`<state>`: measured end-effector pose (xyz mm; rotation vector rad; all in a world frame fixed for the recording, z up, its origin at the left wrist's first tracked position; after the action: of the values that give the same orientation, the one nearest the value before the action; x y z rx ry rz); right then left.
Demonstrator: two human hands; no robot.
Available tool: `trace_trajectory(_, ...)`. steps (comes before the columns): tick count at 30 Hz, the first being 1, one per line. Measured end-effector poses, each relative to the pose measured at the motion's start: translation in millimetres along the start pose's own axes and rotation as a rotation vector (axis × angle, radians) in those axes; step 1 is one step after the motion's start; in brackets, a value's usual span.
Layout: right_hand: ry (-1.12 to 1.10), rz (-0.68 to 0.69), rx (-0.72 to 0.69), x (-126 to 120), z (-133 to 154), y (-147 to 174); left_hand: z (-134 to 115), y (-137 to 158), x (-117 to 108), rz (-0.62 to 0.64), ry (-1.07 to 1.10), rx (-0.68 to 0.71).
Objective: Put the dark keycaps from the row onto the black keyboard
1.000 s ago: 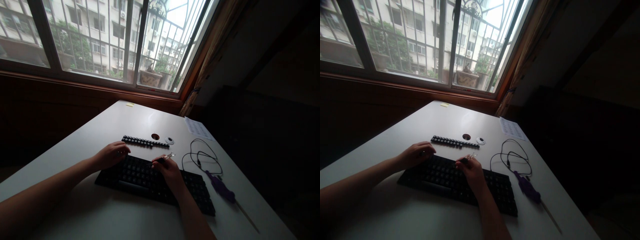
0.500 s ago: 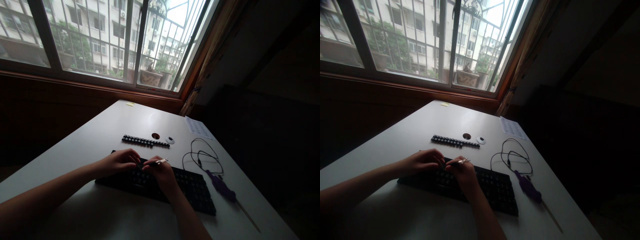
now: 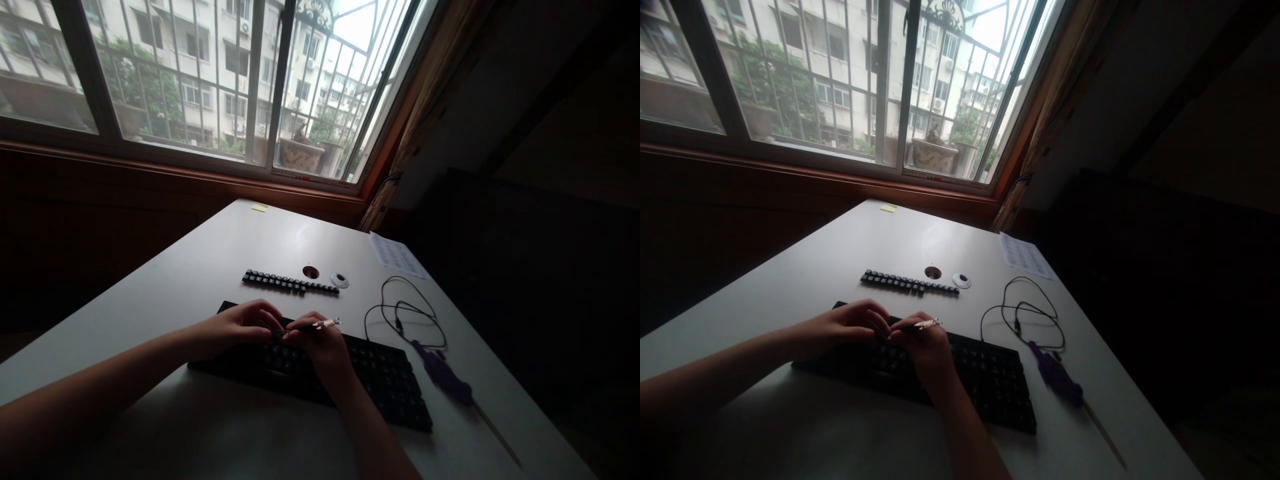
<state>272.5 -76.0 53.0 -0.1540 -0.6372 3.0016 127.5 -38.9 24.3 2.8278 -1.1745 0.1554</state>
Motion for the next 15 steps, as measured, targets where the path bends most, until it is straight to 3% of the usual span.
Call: trace_trajectory(15,-0.028,0.029,0.036,5,-4,3,11,-3,-4,0.001,0.022,-0.073)
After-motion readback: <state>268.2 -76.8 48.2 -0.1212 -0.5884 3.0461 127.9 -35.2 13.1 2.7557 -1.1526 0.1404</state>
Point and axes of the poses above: each hand's wrist, its own y-axis away from the middle knuckle, its own x-axis out of the palm, z = x × y, the point moved 9 cm from there along -y, towards the middle knuckle, and after that the axes turned 8 degrees about -z, right-handed, at the moved point
